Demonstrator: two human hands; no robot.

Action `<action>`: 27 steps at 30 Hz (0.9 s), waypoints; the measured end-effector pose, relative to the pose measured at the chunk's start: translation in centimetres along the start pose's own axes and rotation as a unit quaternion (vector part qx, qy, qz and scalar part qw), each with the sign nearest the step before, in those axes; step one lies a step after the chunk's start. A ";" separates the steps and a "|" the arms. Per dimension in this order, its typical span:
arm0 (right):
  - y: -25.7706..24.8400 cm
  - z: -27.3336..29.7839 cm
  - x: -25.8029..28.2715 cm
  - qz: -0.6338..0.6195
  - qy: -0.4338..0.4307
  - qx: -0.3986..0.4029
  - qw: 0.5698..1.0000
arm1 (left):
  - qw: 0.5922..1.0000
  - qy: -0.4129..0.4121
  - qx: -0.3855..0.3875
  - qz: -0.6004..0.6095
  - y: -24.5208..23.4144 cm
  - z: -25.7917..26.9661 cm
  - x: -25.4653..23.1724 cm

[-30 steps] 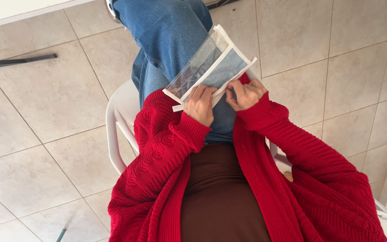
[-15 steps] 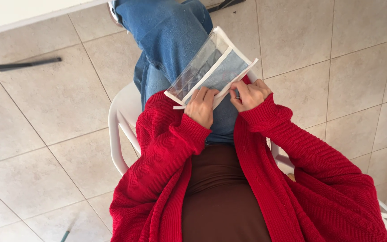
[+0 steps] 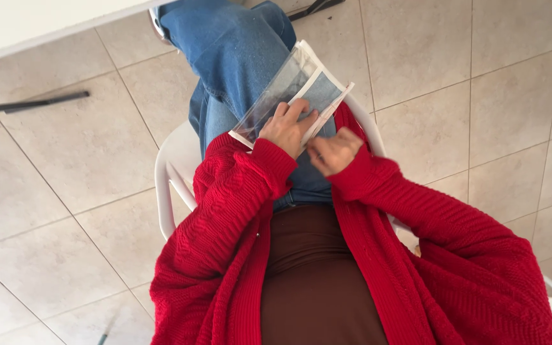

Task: Sewing a zipper onto a clear plastic and fabric pouch by hand.

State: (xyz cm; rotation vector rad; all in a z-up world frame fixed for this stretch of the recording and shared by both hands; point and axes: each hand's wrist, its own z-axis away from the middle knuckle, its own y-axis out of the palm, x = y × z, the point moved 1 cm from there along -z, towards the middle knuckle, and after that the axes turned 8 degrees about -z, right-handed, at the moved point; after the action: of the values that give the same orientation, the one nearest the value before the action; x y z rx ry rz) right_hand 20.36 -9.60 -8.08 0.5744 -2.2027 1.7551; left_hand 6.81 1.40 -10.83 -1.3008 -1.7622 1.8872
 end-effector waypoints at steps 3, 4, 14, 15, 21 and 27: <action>1.1 1.1 1.4 -0.023 -0.015 0.012 1.000 | 0.997 0.018 0.070 0.040 1.2 0.0 0.8; 1.3 1.4 1.5 -0.011 -0.024 0.040 0.999 | 0.998 0.019 0.048 0.035 0.2 0.0 0.5; -11.1 -8.2 0.4 -0.055 -0.019 0.158 0.986 | 0.995 -0.012 -0.075 -0.065 -4.1 3.6 -2.3; -8.9 -7.6 -1.7 -0.056 -0.020 0.159 0.985 | 0.995 -0.014 -0.075 -0.066 -3.9 3.8 -2.6; -3.5 -8.0 -6.0 -0.047 -0.156 0.181 0.970 | 0.985 -0.043 -0.157 -0.065 -4.5 3.7 -1.0; -2.7 -8.6 -4.2 -0.121 -0.127 0.195 0.965 | 0.985 -0.023 -0.163 -0.060 -7.3 2.3 1.4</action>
State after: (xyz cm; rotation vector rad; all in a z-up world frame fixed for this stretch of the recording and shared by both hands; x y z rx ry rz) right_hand 24.98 -1.20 -5.62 1.1638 -1.8318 2.0820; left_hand 1.55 2.61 -5.19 -1.2263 -2.1915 1.6245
